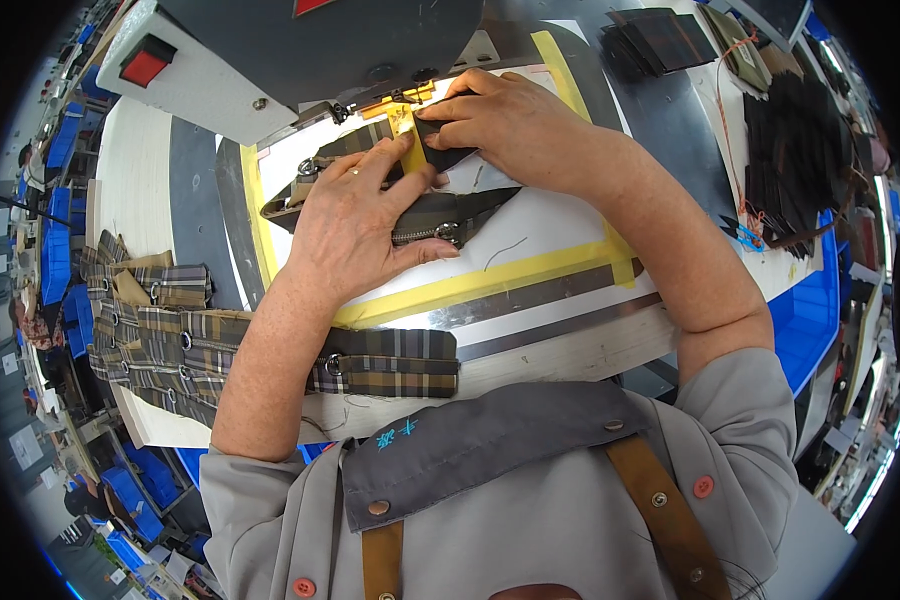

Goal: Sewing fabric straps using an industrial sewing machine.

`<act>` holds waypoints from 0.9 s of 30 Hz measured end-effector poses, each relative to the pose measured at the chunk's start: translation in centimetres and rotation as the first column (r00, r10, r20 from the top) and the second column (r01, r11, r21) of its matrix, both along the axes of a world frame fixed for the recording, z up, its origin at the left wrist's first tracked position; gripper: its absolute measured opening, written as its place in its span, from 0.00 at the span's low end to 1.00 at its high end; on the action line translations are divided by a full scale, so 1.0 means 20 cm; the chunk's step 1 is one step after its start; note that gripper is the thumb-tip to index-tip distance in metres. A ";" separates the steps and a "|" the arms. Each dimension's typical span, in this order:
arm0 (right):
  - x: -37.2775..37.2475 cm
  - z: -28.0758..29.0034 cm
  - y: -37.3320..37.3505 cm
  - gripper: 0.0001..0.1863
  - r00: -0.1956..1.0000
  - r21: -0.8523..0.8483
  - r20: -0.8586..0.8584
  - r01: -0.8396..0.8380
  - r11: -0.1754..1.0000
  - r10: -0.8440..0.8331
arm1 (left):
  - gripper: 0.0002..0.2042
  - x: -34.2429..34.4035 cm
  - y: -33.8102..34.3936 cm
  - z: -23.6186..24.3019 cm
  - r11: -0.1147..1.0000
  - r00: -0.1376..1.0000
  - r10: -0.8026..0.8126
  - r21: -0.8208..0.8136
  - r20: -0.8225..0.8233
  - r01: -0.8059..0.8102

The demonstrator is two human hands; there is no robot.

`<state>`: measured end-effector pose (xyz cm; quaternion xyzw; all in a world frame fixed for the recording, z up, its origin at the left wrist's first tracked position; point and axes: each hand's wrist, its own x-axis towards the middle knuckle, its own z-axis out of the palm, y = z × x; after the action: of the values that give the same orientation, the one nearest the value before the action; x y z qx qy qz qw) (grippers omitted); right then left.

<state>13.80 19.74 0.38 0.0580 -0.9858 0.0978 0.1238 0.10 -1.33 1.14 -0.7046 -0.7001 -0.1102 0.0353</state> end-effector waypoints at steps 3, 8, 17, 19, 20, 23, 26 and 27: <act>0.01 -0.02 0.00 0.18 0.992 0.025 -0.123 0.002 1.000 0.001 | 0.41 0.00 0.00 0.00 0.999 1.000 -0.001 0.035 0.004 0.001; 0.01 -0.01 -0.01 0.18 0.996 -0.036 -0.078 -0.035 0.999 0.032 | 0.44 0.03 -0.02 0.02 0.999 0.988 -0.036 0.021 -0.148 0.039; 0.03 -0.01 -0.02 0.18 0.995 0.013 -0.092 -0.024 1.000 0.026 | 0.47 0.06 -0.02 0.03 0.999 0.999 0.044 -0.006 -0.020 -0.044; 0.02 0.00 -0.03 0.18 0.996 0.017 -0.080 -0.023 1.000 0.024 | 0.55 0.06 0.01 0.03 0.991 0.993 0.099 0.099 -0.069 -0.092; 0.02 0.00 -0.03 0.18 0.997 0.021 -0.068 -0.022 1.000 0.023 | 0.55 0.05 0.02 0.03 0.991 0.993 0.098 0.100 -0.069 -0.091; 0.02 0.00 -0.03 0.19 0.997 0.032 -0.073 -0.016 0.999 0.019 | 0.62 0.03 0.03 0.01 0.985 0.985 0.172 0.011 0.007 -0.172; 0.02 0.00 -0.02 0.19 0.998 0.030 -0.061 -0.016 0.999 0.018 | 0.67 0.01 0.04 -0.01 0.980 0.981 0.191 -0.056 0.033 -0.189; 0.02 0.00 -0.02 0.19 0.998 0.032 -0.063 -0.015 0.999 0.017 | 0.63 0.01 0.05 0.01 0.977 0.979 0.198 -0.091 0.038 -0.194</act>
<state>14.24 19.31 0.37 0.0710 -0.9823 0.0812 0.1532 0.40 -0.29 1.40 -0.6303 -0.7709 -0.0920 -0.0012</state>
